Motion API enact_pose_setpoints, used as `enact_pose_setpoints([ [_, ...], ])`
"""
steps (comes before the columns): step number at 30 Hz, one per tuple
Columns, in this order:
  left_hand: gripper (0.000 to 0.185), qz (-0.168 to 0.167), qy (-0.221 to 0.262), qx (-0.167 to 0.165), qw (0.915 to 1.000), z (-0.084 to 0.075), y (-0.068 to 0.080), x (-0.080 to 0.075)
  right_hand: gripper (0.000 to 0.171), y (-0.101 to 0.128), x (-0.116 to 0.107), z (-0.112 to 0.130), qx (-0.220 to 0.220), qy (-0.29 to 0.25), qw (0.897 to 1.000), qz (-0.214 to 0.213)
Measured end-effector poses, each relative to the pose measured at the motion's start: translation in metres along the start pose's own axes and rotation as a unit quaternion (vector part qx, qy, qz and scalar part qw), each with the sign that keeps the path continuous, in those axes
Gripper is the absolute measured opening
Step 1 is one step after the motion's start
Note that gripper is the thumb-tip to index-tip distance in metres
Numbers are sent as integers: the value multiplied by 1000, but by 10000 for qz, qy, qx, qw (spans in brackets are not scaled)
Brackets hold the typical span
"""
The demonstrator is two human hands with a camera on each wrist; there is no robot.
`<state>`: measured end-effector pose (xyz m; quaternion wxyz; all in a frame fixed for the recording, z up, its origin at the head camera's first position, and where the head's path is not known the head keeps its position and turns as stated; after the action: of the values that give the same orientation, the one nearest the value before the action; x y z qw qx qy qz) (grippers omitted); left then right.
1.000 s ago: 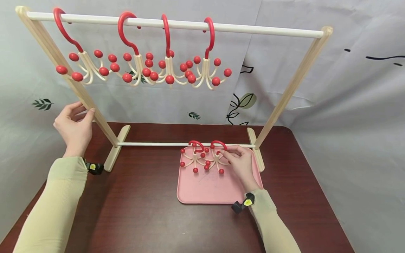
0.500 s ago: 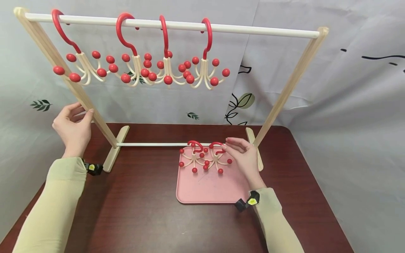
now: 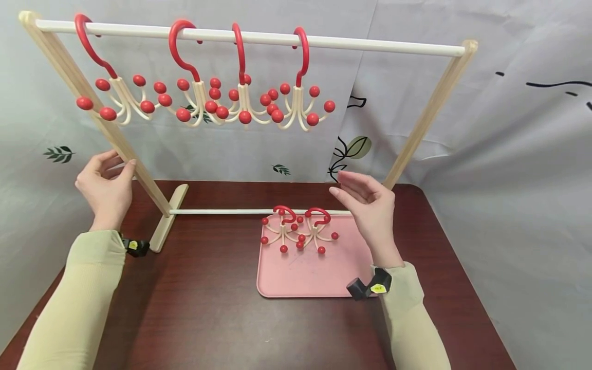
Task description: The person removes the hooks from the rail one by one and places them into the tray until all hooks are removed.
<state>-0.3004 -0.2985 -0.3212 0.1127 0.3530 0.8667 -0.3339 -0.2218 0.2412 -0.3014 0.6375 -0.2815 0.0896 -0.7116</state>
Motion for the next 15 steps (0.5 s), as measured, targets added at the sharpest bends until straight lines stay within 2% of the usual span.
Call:
enact_pose_setpoints([
  [3,31,-26,-22,23,10000,0,0,0,35,-4,10,13,-177,-112,9998,69],
  [10,31,-1,4,12,10000,0,1,-1,37,-14,30,31,-234,-81,9994,259],
  [15,31,23,16,5,10000,0,0,0,37,-27,43,46,-435,-159,9984,334],
])
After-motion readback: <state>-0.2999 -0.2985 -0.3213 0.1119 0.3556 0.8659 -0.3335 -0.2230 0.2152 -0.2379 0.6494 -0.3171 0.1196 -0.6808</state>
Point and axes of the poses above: each hand's wrist, its own y-axis away from the middle knuckle, its own x-axis out of the palm, z = x × y, the point moved 7 cm from there along -y, towards the middle knuckle, and after that the axes turned 14 degrees about -y, right-handed, at the moved point
